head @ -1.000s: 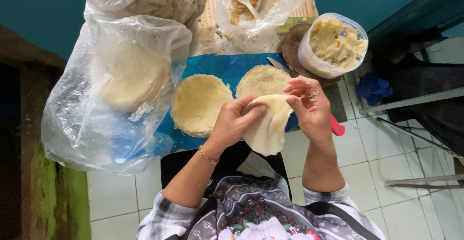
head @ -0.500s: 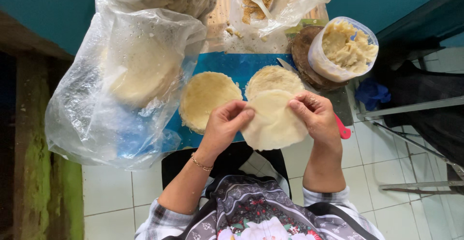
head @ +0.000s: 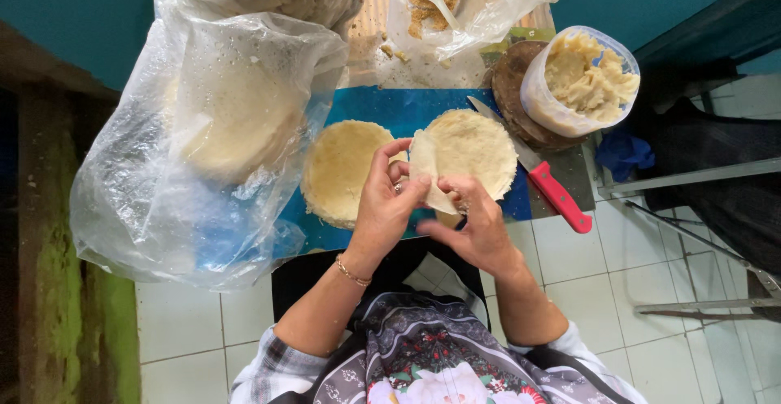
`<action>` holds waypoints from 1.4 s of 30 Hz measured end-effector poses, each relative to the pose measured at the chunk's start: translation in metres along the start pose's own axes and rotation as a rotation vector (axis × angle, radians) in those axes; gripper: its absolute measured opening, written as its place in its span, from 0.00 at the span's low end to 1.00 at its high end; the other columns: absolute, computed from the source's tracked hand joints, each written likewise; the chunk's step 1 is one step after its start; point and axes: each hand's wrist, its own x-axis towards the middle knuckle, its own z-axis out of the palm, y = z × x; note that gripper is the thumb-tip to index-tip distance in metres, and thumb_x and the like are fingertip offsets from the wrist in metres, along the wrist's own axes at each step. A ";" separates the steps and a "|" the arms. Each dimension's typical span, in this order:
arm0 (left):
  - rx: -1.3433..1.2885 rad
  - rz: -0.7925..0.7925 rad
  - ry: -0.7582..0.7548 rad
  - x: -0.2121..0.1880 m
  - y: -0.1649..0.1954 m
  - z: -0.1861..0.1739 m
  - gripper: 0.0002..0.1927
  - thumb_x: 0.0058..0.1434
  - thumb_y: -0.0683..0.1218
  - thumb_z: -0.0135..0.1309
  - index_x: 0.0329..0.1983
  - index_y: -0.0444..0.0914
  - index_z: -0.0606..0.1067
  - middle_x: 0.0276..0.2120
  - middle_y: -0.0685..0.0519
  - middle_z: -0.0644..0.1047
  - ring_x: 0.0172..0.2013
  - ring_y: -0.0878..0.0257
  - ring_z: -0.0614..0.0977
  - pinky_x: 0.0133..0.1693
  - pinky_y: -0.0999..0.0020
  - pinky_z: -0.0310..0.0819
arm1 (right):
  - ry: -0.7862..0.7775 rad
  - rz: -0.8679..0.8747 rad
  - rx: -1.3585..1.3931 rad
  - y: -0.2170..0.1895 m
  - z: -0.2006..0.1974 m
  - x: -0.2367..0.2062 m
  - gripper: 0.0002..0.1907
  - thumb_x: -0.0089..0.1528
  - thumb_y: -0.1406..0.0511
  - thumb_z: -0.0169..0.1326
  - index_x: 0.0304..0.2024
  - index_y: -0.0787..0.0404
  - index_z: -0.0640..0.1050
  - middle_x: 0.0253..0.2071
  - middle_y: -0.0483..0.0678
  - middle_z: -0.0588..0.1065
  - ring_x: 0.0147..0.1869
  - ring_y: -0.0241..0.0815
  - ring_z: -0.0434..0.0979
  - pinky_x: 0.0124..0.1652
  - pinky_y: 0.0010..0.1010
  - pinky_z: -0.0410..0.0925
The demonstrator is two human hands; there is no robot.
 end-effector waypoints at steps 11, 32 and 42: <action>0.303 0.118 -0.422 -0.033 0.024 -0.014 0.27 0.63 0.45 0.63 0.63 0.32 0.71 0.52 0.53 0.77 0.52 0.67 0.78 0.53 0.68 0.74 | -0.116 0.668 0.977 0.030 -0.029 -0.030 0.05 0.69 0.71 0.52 0.45 0.68 0.78 0.41 0.46 0.79 0.43 0.33 0.77 0.43 0.24 0.69; -0.106 -0.306 -0.296 -0.060 -0.026 -0.046 0.12 0.73 0.46 0.48 0.46 0.31 0.74 0.36 0.50 0.81 0.37 0.61 0.87 0.38 0.71 0.81 | 0.013 0.669 0.677 0.049 -0.049 -0.022 0.16 0.73 0.61 0.49 0.46 0.68 0.80 0.38 0.45 0.79 0.39 0.31 0.76 0.39 0.23 0.68; -0.093 -0.304 -0.173 -0.061 -0.017 -0.045 0.10 0.72 0.44 0.49 0.41 0.31 0.75 0.29 0.52 0.80 0.29 0.62 0.86 0.32 0.71 0.80 | 0.037 0.767 0.736 0.060 -0.039 -0.027 0.14 0.71 0.62 0.51 0.49 0.68 0.79 0.42 0.43 0.79 0.44 0.29 0.76 0.44 0.22 0.69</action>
